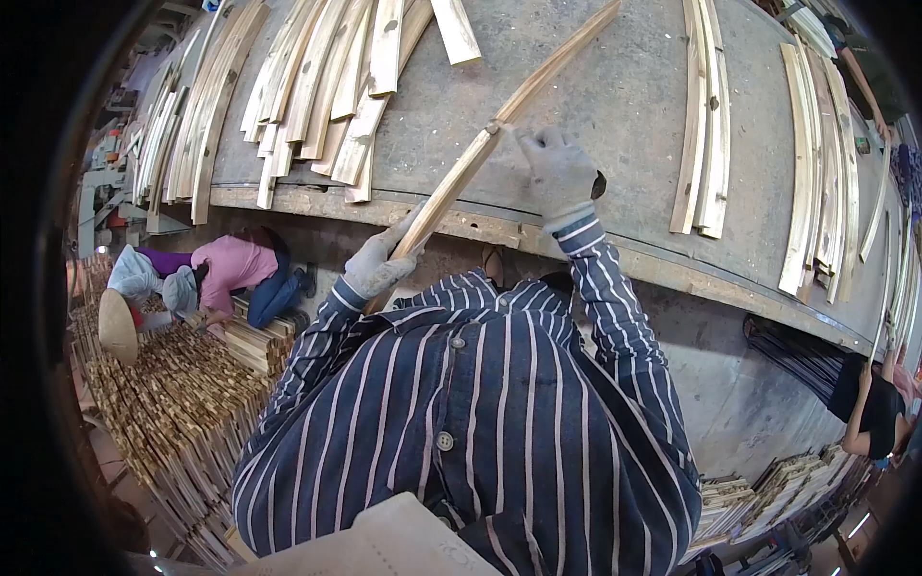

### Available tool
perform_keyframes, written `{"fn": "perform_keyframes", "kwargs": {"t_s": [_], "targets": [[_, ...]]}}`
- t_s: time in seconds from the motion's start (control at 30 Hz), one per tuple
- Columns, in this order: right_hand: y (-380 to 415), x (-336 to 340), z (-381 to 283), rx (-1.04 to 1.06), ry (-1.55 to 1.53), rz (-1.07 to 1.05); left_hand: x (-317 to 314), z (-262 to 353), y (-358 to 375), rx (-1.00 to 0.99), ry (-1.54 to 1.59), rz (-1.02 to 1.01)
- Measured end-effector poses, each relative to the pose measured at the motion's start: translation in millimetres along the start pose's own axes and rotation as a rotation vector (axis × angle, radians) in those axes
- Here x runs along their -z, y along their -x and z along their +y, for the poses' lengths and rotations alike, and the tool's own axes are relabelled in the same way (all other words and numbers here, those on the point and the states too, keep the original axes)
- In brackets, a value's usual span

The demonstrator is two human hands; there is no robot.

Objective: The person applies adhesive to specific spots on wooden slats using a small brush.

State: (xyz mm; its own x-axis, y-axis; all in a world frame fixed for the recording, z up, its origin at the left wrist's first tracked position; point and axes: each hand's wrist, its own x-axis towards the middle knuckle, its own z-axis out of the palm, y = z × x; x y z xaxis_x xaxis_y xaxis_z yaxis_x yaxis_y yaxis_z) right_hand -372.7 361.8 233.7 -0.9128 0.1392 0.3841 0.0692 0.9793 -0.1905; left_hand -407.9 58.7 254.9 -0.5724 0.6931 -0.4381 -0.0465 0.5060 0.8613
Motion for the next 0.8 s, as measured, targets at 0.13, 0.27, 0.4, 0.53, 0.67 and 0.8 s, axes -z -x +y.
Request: {"fn": "perform_keyframes", "kwargs": {"t_s": [0.13, 0.27, 0.4, 0.53, 0.67, 0.8], "targets": [[0, -3, -1, -0.017, -0.036, 0.042, 0, 0, 0, -0.011, 0.004, 0.009], [5, 0, -7, 0.000, -0.171, -0.010, 3, 2, 0, 0.008, 0.028, 0.000], [5, -16, -1, -0.177, -0.470, 0.160, 8, 9, 0, 0.223, 0.408, -0.076], [7, -37, -12, -0.276, -0.545, 0.211, 10, 7, -3, 0.161, 0.573, -0.121], [15, -58, -23, -0.244, -0.675, 0.272, 13, 4, -1, 0.205, 0.786, -0.168], [16, -54, -25, -0.229, -0.794, 0.252, 16, 6, -1, 0.184, 0.860, -0.202]]}}
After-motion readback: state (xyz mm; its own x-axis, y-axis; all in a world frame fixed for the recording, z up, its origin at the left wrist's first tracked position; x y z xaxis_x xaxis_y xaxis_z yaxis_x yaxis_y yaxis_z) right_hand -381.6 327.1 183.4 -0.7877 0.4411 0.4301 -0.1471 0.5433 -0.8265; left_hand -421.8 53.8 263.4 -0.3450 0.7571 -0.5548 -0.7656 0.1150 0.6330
